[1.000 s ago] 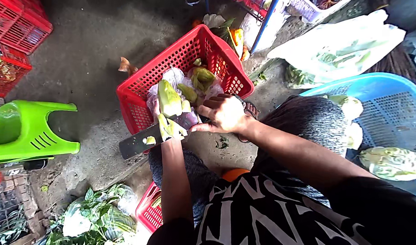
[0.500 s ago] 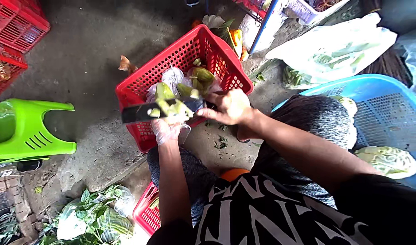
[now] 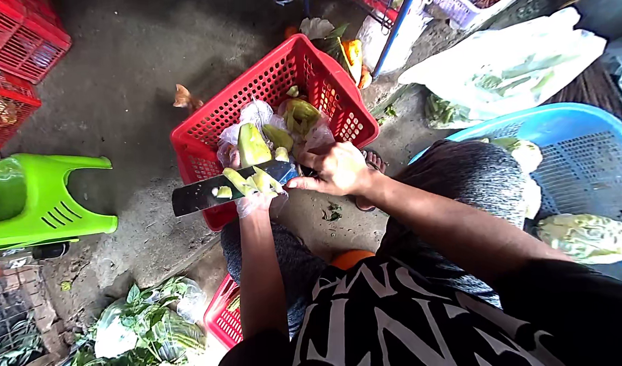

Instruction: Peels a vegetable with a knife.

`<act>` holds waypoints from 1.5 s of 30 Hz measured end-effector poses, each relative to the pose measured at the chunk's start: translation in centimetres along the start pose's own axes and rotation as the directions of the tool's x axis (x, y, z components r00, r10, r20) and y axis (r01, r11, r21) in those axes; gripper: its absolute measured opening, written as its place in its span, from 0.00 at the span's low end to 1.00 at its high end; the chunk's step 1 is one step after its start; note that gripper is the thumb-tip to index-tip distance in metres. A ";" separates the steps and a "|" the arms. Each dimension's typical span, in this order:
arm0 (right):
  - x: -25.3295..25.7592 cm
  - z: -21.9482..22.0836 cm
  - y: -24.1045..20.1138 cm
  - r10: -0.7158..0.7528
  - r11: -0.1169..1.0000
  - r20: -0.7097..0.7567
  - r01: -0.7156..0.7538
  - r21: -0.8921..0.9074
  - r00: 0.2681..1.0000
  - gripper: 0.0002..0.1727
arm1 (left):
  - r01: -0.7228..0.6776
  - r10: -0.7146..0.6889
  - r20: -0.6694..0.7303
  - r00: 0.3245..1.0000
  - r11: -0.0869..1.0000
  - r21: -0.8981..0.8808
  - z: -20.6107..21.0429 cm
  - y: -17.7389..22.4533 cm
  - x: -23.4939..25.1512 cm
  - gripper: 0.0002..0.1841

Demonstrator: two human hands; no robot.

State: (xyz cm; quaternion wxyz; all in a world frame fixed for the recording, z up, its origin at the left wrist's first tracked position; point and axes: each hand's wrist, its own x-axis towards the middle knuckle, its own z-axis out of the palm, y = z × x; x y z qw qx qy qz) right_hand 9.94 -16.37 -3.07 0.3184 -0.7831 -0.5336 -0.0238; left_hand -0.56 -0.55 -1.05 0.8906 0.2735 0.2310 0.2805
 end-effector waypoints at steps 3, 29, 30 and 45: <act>0.4 0.5 1.1 0.040 0.999 0.025 -0.041 0.016 0.999 0.49 | -0.027 0.035 -0.082 0.996 0.995 0.096 0.3 -0.3 -0.3 0.21; 3.4 -3.4 3.4 0.656 0.370 0.573 -0.871 0.323 0.492 0.39 | 0.115 -0.112 -0.115 0.987 0.993 0.012 1.0 0.2 -0.5 0.24; 3.2 -3.5 3.1 0.624 0.311 0.603 -0.866 0.392 0.497 0.38 | 0.105 -0.104 -0.158 0.982 0.994 -0.004 1.2 0.2 -0.4 0.25; 0.0 -1.3 1.1 0.269 0.922 0.246 -0.323 0.213 0.931 0.45 | 0.032 -0.022 -0.152 0.988 0.998 0.062 1.3 0.6 -0.8 0.28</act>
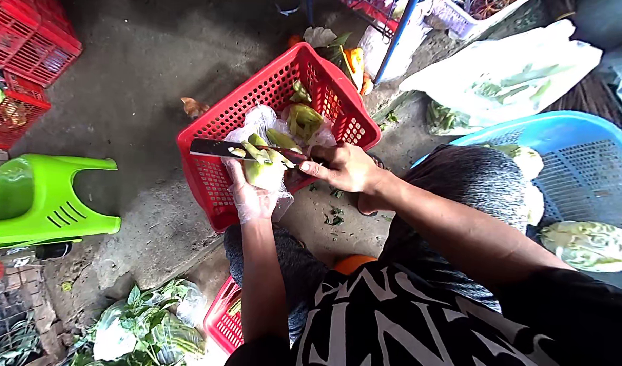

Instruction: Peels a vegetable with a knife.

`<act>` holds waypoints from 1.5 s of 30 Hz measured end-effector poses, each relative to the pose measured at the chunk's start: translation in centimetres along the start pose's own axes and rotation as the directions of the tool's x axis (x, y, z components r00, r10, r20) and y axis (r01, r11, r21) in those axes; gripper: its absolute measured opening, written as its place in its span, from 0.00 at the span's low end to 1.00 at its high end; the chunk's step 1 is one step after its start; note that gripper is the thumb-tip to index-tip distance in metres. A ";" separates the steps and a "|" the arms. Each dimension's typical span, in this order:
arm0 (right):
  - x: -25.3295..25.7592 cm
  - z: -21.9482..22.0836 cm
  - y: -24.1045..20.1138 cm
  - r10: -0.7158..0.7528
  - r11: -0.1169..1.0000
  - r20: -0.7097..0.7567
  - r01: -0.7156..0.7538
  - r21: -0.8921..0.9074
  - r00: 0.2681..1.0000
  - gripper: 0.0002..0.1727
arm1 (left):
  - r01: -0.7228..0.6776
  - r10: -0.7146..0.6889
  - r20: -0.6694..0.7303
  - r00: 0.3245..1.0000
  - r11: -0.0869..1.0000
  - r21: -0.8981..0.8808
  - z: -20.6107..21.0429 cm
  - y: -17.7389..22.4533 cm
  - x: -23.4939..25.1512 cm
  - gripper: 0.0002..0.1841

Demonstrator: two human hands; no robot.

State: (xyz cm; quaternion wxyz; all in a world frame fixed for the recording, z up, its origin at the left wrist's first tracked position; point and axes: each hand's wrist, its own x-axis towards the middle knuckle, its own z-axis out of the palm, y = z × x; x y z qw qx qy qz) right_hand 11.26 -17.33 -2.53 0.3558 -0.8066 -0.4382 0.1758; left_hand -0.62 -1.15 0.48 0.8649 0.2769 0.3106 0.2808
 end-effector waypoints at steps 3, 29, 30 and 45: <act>-0.8 0.5 -1.1 -0.230 0.969 -0.153 0.212 -0.125 0.961 0.46 | -0.062 0.063 0.116 0.991 0.998 -0.013 -0.5 -0.2 0.0 0.23; -0.4 0.4 -1.3 -0.201 0.960 -0.111 0.173 -0.221 0.973 0.48 | -0.073 0.083 -0.199 0.976 0.996 0.058 -0.4 -1.8 0.2 0.24; -0.4 0.8 -1.3 -0.242 0.946 -0.115 0.208 -0.249 0.964 0.48 | -0.073 0.074 -0.169 0.983 0.997 0.013 -0.5 -1.9 0.2 0.25; 1.0 0.7 0.3 -0.144 0.975 -0.055 0.132 -0.178 0.988 0.51 | 0.038 -0.010 -0.237 0.971 0.993 0.115 0.2 -1.3 0.2 0.19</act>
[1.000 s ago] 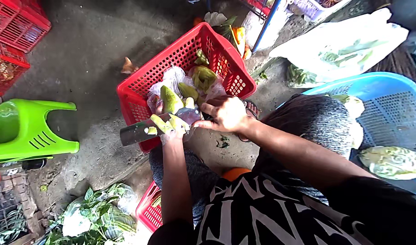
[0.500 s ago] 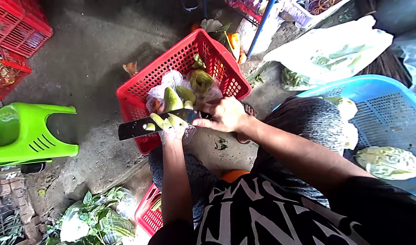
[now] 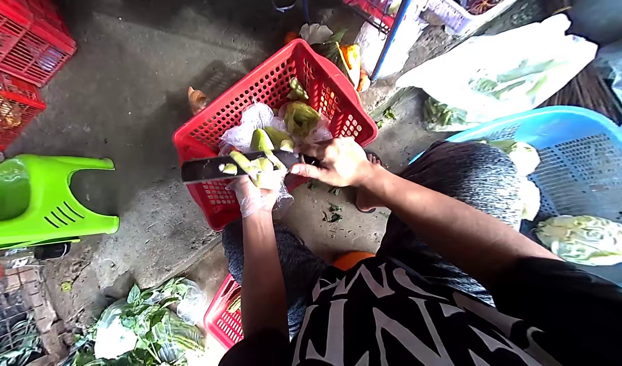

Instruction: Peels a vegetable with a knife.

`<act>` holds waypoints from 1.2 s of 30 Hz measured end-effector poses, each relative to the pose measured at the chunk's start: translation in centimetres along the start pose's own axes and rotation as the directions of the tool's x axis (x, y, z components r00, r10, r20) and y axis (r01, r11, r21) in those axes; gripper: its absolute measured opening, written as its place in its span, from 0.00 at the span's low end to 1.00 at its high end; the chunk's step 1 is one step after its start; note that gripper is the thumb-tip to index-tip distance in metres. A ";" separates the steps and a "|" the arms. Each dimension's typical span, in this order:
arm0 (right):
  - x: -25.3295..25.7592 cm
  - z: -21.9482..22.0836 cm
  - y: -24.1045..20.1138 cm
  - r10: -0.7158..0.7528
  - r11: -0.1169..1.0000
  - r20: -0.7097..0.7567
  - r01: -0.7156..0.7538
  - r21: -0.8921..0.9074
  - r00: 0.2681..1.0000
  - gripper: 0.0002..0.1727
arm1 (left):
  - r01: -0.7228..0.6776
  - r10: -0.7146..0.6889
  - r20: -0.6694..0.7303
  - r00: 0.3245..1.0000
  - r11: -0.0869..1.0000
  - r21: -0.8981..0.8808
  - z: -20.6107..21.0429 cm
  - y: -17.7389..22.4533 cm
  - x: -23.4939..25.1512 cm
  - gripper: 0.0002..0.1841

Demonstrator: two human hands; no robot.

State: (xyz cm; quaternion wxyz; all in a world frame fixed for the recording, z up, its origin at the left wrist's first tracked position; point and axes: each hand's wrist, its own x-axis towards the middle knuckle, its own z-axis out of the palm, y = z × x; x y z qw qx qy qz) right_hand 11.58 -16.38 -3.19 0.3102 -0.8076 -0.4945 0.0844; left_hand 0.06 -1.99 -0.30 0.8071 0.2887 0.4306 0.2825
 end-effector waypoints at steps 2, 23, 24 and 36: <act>0.7 -0.1 0.8 0.080 0.997 0.034 -0.080 0.000 0.996 0.51 | 0.057 -0.058 0.051 0.997 0.998 0.033 -0.3 0.6 0.1 0.18; -0.5 1.8 -2.7 -0.313 0.946 -0.221 0.281 -0.164 0.924 0.40 | 0.042 0.080 0.518 0.852 0.974 -0.221 -2.0 0.1 2.2 0.18; -0.5 1.9 -2.5 -0.307 0.946 -0.223 0.272 -0.175 0.925 0.40 | 0.025 0.089 0.468 0.879 0.972 -0.232 -1.9 0.0 2.1 0.19; -0.8 2.0 -2.7 -0.191 0.979 -0.177 0.175 -0.103 0.965 0.44 | -0.172 0.187 0.110 0.976 0.976 -0.133 -1.4 -0.5 0.7 0.26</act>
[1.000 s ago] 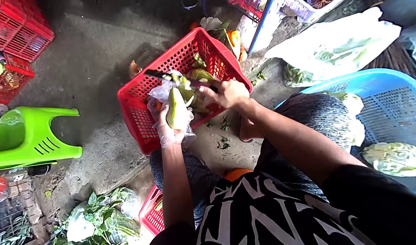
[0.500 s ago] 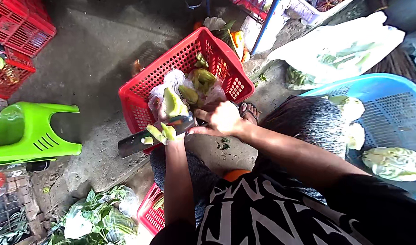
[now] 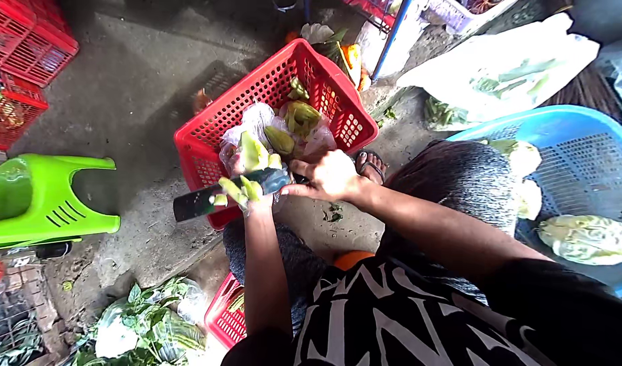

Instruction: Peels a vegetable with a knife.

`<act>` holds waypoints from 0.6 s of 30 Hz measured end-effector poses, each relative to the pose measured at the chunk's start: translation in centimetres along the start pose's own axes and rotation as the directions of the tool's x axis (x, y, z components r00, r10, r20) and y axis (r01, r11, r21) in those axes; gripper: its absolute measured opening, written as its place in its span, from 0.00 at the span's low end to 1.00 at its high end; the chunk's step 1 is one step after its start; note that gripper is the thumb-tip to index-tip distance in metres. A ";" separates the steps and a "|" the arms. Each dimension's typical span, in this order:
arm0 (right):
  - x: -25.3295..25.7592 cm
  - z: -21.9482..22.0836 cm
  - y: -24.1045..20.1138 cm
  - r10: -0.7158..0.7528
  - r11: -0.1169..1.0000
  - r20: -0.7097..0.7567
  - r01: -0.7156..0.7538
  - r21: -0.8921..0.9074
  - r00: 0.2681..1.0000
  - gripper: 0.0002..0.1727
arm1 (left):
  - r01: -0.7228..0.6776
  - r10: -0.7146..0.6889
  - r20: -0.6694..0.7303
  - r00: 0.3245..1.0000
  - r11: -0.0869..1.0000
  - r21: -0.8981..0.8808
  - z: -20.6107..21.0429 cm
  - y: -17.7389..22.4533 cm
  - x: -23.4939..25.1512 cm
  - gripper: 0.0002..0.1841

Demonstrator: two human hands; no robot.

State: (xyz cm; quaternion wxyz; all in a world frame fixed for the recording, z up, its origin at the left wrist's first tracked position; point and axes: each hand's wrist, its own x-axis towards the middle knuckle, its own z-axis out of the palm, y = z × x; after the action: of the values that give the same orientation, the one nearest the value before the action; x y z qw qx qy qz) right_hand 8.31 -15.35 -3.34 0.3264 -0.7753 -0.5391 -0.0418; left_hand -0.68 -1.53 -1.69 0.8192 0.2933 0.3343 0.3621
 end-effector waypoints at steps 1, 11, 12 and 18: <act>0.0 0.2 0.4 0.034 0.999 0.010 -0.034 0.000 0.999 0.45 | -0.012 0.013 -0.048 0.999 1.000 0.018 0.3 0.1 -0.3 0.28; 0.3 -0.3 2.1 0.201 0.977 0.148 -0.208 0.036 0.968 0.49 | -0.047 0.059 -0.065 0.996 0.982 0.183 1.1 0.2 -0.5 0.17; 0.6 -0.6 2.4 0.250 0.965 0.188 -0.261 0.034 0.950 0.49 | -0.048 0.058 -0.042 0.997 0.976 0.212 1.2 0.3 -0.5 0.15; -0.5 -1.0 1.2 0.099 0.994 0.117 -0.103 0.027 0.988 0.46 | -0.038 0.038 0.041 0.998 0.999 -0.003 -0.2 -0.4 0.4 0.29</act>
State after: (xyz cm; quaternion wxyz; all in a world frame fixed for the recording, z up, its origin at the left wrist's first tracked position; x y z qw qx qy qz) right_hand 9.46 -16.51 -3.32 0.3091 -0.7973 -0.5177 0.0288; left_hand -0.50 -1.42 -2.23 0.8191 0.3059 0.3115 0.3720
